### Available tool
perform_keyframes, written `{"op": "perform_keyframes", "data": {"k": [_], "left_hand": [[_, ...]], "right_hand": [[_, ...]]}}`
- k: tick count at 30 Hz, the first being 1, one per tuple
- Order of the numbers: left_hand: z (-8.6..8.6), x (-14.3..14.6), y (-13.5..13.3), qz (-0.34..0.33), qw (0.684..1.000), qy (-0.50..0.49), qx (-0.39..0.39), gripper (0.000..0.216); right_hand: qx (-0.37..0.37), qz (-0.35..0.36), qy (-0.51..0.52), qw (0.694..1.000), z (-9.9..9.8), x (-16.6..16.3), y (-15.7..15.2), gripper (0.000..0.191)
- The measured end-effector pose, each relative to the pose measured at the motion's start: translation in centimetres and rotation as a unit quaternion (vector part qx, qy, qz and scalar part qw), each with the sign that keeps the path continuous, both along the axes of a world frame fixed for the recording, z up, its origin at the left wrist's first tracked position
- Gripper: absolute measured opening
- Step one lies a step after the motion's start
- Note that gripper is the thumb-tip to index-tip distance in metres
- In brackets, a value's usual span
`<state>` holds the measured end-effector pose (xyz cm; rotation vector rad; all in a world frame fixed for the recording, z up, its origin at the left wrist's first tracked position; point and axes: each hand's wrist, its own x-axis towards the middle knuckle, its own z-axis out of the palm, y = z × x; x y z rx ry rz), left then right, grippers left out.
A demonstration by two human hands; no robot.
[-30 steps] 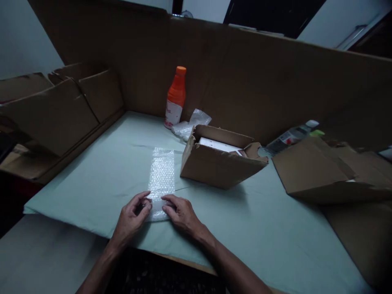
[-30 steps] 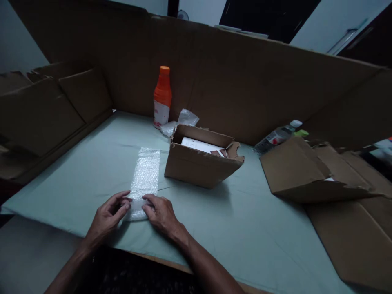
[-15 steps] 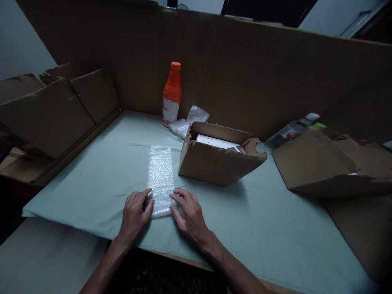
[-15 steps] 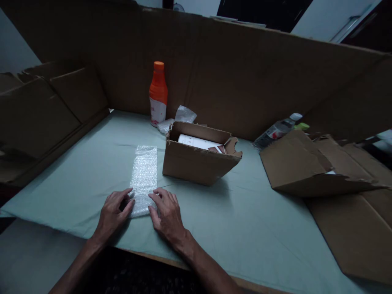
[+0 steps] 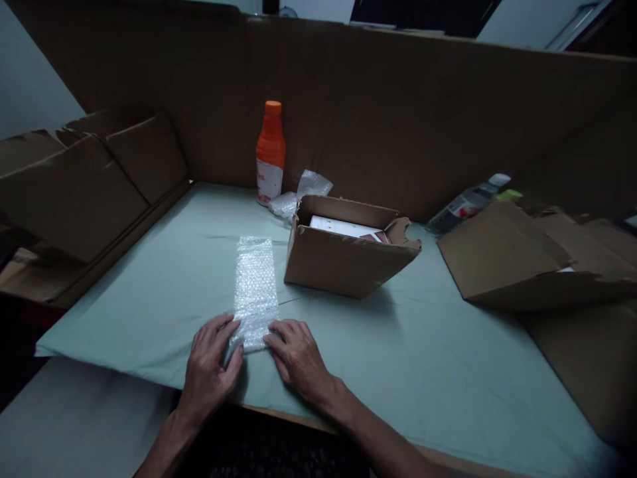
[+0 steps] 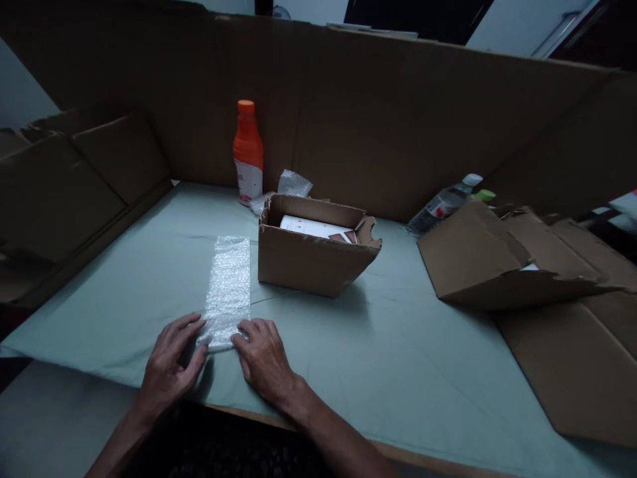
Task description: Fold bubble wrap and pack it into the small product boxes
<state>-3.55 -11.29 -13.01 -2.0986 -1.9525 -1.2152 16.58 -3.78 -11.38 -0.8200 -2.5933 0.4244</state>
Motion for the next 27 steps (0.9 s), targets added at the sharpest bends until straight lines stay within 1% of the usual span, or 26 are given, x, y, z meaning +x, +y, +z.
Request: {"op": "perform_keyframes", "data": {"k": [4, 8, 11, 16, 20, 23, 25, 27], "left_hand": [[0.0, 0.1, -0.8, -0.028, 0.999, 0.041, -0.010, 0.039], [-0.5, 0.5, -0.3, -0.031, 0.999, 0.038, -0.011, 0.039], [-0.7, 0.9, 0.2, -0.041, 0.999, 0.029, -0.003, 0.035], [-0.7, 1.0, 0.2, -0.055, 0.997, -0.040, -0.027, 0.023], [-0.3, 1.0, -0.3, -0.059, 0.992, -0.103, -0.048, 0.021], [-0.1, 1.2, -0.4, -0.046, 0.984, -0.150, -0.085, 0.022], [-0.2, 1.3, -0.2, -0.037, 0.979, -0.171, -0.107, 0.024], [-0.4, 1.3, 0.1, -0.027, 0.977, -0.178, -0.112, 0.025]], "right_hand": [[0.017, -0.005, -0.009, 1.000, -0.2, -0.4, 0.2, 0.026], [0.025, -0.006, -0.003, 1.000, -0.6, -0.8, 0.7, 0.026], [0.006, -0.005, 0.015, 1.000, -0.7, -0.7, 0.8, 0.025], [-0.054, -0.023, 0.042, 0.997, -0.2, 0.3, 0.3, 0.020], [-0.112, -0.024, 0.053, 0.992, 0.5, 0.8, 0.1, 0.016], [-0.146, -0.021, 0.047, 0.988, 1.1, 0.9, 0.4, 0.017], [-0.132, -0.032, 0.047, 0.990, 1.4, 0.9, 0.6, 0.019], [-0.090, -0.044, 0.050, 0.994, 1.6, 0.9, 0.6, 0.022]]}}
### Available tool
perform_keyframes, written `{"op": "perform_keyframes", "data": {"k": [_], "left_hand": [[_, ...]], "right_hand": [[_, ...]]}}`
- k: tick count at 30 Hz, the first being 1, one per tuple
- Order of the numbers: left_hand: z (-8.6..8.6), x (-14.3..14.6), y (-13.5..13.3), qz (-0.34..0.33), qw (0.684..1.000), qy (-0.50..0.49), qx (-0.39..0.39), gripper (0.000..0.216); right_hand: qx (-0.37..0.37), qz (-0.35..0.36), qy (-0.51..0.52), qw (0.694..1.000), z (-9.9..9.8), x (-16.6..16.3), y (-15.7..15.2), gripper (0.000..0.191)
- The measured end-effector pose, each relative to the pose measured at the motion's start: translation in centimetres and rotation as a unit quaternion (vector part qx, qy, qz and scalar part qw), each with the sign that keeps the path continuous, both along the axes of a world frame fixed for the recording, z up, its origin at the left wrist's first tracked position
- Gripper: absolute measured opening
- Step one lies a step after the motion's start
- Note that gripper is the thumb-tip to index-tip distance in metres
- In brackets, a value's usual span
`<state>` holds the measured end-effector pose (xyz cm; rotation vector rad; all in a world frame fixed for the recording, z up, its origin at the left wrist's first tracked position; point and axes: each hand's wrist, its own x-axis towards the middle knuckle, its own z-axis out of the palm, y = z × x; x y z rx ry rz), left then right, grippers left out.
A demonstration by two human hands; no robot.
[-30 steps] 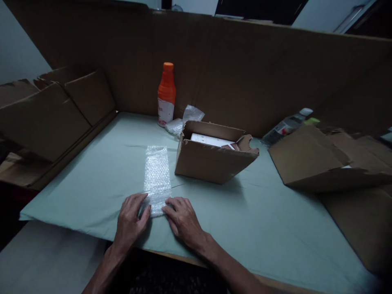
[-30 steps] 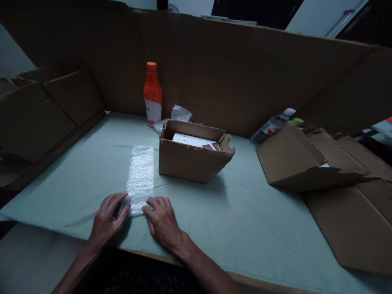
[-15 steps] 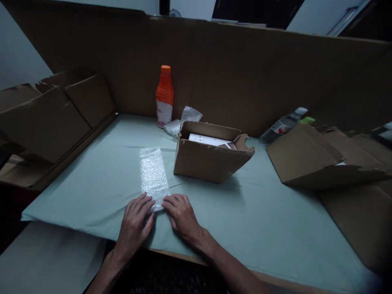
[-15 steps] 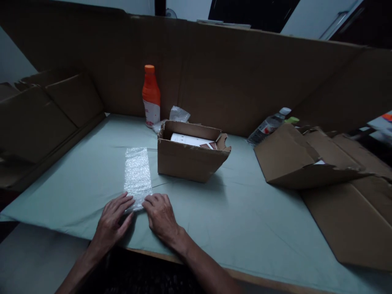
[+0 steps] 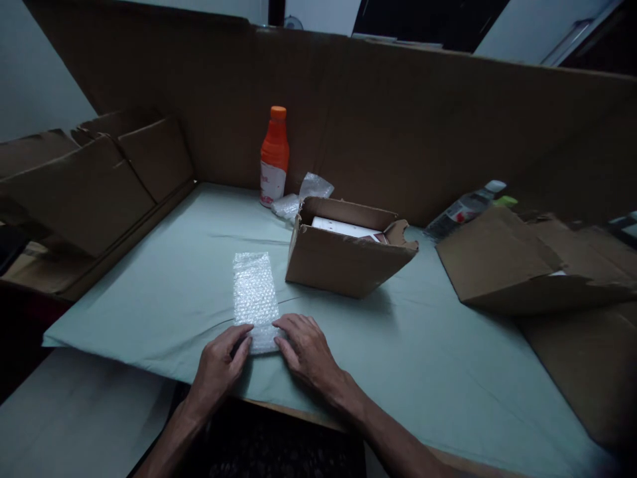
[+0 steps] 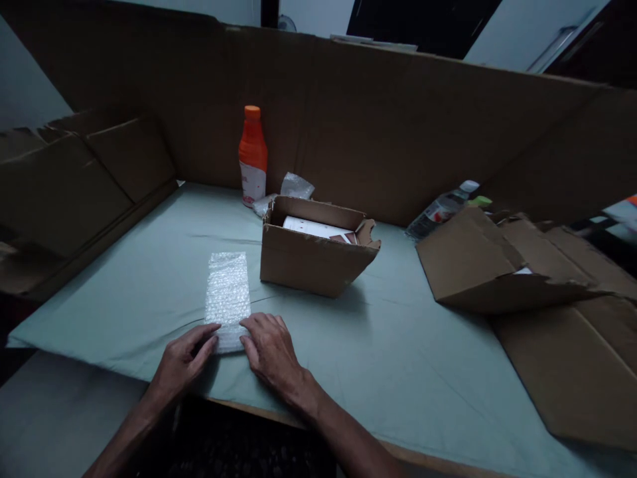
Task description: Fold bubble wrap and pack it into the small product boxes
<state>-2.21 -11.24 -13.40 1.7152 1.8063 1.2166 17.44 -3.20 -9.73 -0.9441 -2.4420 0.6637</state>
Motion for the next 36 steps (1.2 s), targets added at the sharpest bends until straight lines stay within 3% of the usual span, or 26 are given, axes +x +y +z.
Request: {"op": "perform_keyframes", "data": {"k": [5, 10, 19, 24, 28, 32, 36], "left_hand": [[-0.6, 0.0, 0.4, 0.013, 0.999, 0.042, 0.024, 0.023], [-0.4, -0.3, -0.4, 0.013, 0.994, 0.097, 0.052, 0.019], [-0.1, -0.5, -2.2, -0.008, 0.985, 0.149, 0.091, 0.024], [-0.1, -0.7, -1.4, -0.019, 0.991, 0.106, 0.081, 0.012], [-0.2, -0.9, -0.1, -0.006, 0.989, 0.129, 0.070, 0.012], [-0.3, -0.7, 1.1, 0.012, 0.985, 0.162, 0.056, 0.015], [-0.4, -0.7, 0.9, 0.014, 0.984, 0.161, 0.072, 0.017]], "right_hand": [[0.061, 0.034, -0.014, 0.997, -0.3, -0.1, -0.8, 0.025], [0.058, 0.082, -0.056, 0.993, -1.0, -0.3, -1.1, 0.024], [0.037, 0.094, -0.045, 0.994, -0.7, -0.3, -0.2, 0.018], [0.002, 0.077, -0.009, 0.997, -0.9, -0.1, -0.2, 0.019], [0.067, 0.030, 0.000, 0.997, -1.1, -0.2, -0.3, 0.023], [0.108, 0.059, -0.021, 0.992, -1.3, -0.6, -0.3, 0.030], [0.088, 0.073, -0.039, 0.993, -1.4, -1.1, 0.2, 0.028]]}}
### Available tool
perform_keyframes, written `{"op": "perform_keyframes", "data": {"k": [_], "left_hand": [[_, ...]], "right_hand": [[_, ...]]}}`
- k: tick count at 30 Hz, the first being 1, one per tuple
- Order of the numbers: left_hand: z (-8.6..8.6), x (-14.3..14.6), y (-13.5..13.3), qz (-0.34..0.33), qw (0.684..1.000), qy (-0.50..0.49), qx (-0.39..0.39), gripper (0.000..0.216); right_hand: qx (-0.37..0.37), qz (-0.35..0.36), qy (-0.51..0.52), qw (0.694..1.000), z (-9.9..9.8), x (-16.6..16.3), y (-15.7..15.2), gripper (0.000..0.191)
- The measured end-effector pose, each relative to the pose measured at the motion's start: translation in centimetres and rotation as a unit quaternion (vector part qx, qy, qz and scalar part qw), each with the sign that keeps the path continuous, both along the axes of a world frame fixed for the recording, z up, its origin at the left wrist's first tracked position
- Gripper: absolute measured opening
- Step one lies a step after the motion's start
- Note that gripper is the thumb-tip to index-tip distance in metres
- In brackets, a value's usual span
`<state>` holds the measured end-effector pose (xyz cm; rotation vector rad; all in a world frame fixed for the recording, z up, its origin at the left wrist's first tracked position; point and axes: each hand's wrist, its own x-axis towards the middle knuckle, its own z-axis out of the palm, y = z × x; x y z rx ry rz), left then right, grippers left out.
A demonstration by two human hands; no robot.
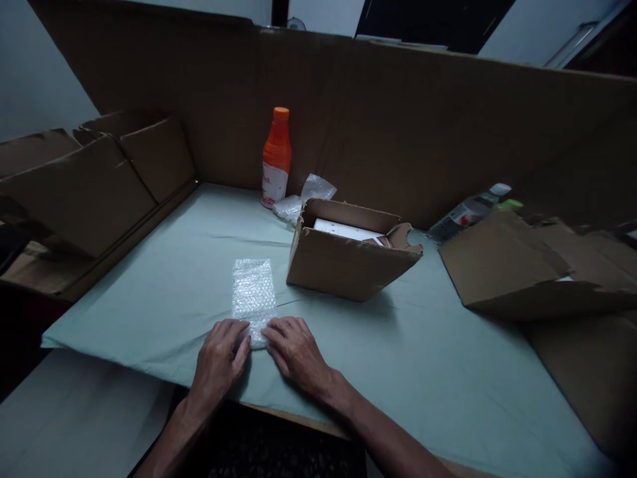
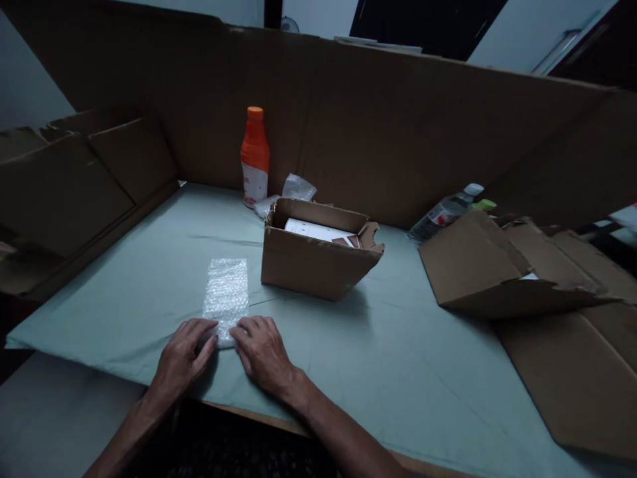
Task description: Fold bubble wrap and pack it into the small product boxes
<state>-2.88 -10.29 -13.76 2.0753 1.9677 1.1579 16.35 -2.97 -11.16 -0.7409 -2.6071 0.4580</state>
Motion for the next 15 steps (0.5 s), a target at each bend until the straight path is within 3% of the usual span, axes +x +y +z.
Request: {"op": "perform_keyframes", "data": {"k": [8, 11, 15], "left_hand": [[0.3, -0.4, -1.8, -0.035, 0.999, -0.021, 0.000, 0.032], [0.3, -0.4, -1.7, -0.059, 0.998, -0.030, 0.005, 0.025], [0.2, -0.3, -1.4, -0.042, 0.997, -0.058, 0.018, 0.014]], "right_hand": [[-0.072, 0.016, 0.021, 0.997, 0.2, 0.5, 0.7, 0.025], [-0.108, 0.016, 0.042, 0.993, 0.1, 0.6, 0.6, 0.024], [-0.125, -0.031, 0.078, 0.989, 0.0, 0.8, 0.4, 0.022]]}}
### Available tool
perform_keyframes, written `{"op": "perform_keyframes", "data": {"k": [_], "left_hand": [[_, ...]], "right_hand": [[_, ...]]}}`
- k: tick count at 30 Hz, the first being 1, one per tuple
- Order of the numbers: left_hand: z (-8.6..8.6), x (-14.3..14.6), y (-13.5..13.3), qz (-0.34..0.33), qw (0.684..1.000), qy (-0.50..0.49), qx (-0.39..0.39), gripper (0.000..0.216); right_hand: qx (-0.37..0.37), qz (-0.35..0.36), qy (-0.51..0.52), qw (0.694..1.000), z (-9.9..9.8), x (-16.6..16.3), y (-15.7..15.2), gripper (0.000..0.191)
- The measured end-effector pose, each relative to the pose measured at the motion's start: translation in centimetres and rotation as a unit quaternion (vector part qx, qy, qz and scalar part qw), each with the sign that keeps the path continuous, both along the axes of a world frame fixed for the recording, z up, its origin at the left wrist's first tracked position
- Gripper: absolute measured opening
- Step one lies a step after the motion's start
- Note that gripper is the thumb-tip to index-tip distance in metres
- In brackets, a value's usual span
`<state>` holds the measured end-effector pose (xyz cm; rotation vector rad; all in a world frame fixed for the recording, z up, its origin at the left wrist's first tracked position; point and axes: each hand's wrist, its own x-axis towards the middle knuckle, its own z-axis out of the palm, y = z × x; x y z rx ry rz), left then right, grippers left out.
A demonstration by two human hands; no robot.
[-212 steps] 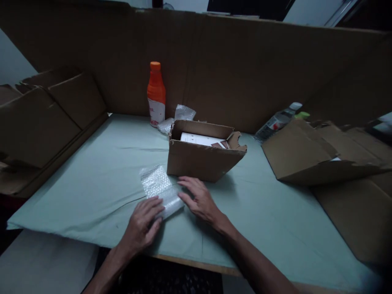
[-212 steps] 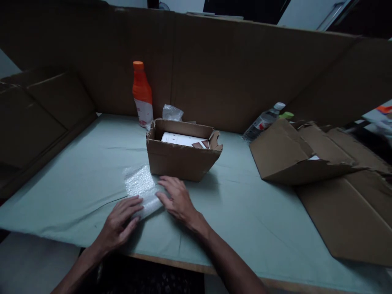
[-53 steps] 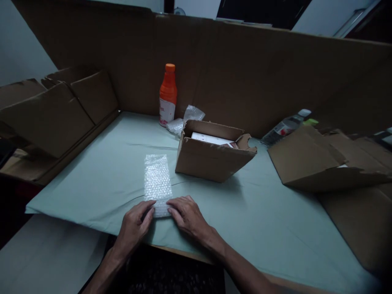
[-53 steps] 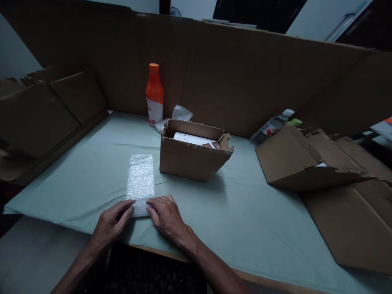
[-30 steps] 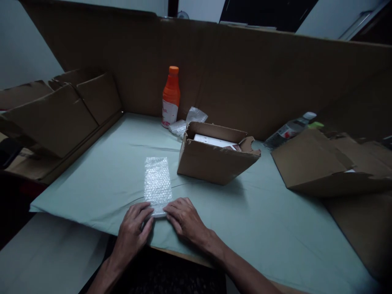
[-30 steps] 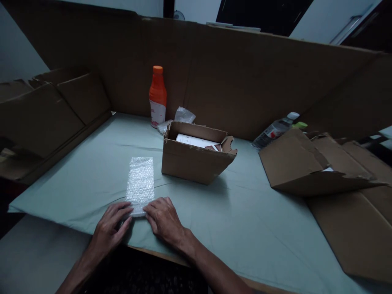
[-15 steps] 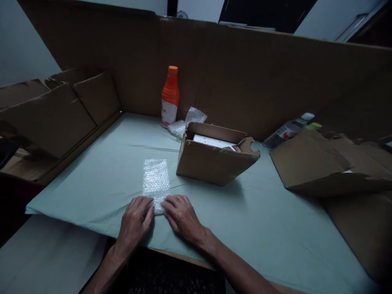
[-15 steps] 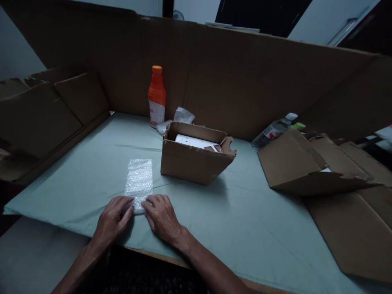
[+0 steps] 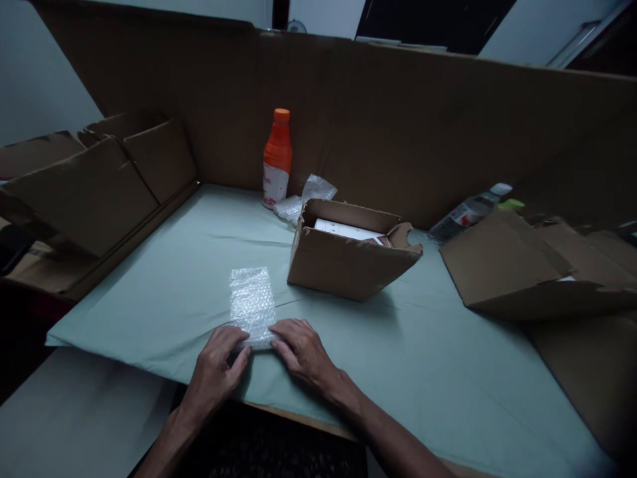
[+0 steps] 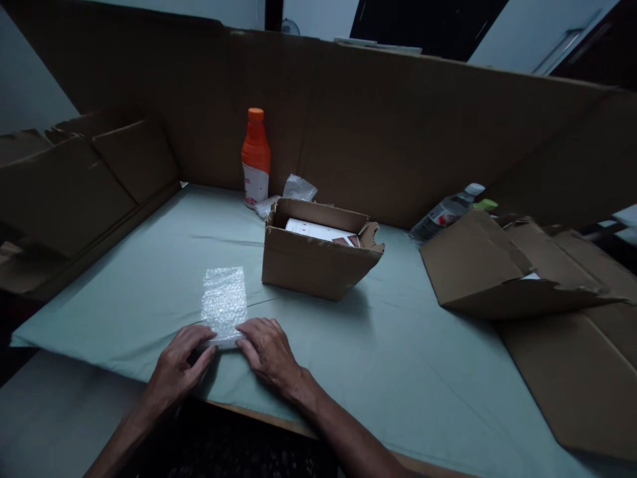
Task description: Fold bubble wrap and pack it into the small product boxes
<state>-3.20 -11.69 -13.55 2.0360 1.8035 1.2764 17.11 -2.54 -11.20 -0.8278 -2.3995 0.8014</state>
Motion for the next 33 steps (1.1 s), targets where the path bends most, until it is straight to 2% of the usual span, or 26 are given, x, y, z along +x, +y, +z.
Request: {"op": "perform_keyframes", "data": {"k": [4, 7, 10, 13, 18, 22, 28, 30, 33], "left_hand": [[-0.2, 0.0, 0.2, 0.018, 1.000, -0.020, -0.003, 0.011], [-0.4, -0.1, 0.6, 0.027, 1.000, -0.017, 0.000, 0.013], [-0.5, -0.1, 1.2, 0.030, 0.999, -0.001, -0.010, 0.016], [-0.5, 0.0, 1.6, 0.041, 0.999, 0.003, -0.021, 0.017], [-0.3, 0.0, 1.7, 0.046, 0.999, -0.007, -0.018, 0.015], [-0.2, -0.1, 1.3, 0.039, 0.999, -0.008, -0.015, 0.023], [-0.6, -0.1, 0.6, 0.021, 0.998, 0.063, -0.018, 0.037], [-0.8, 0.0, 0.6, 0.027, 0.997, 0.073, -0.014, 0.035], [-0.9, 0.2, 1.0, 0.034, 0.996, 0.077, -0.007, 0.029]], "right_hand": [[-0.007, -0.033, 0.010, 0.999, -0.2, 0.2, 0.1, 0.024], [0.041, -0.043, 0.006, 0.998, -0.5, 0.2, 0.2, 0.029], [0.094, -0.027, -0.012, 0.995, -0.9, 0.0, 0.1, 0.037], [0.091, -0.005, -0.023, 0.996, -1.0, -0.1, -0.1, 0.043], [0.064, -0.005, -0.037, 0.997, -0.7, -0.2, -0.1, 0.032], [0.061, -0.006, -0.049, 0.997, -0.3, -0.4, 0.2, 0.021], [0.057, 0.001, -0.085, 0.995, 0.3, -0.5, 0.5, 0.017], [0.068, -0.007, -0.092, 0.993, 0.3, -0.5, 0.4, 0.020], [0.111, -0.036, -0.077, 0.990, 0.0, -0.4, -0.1, 0.036]]}}
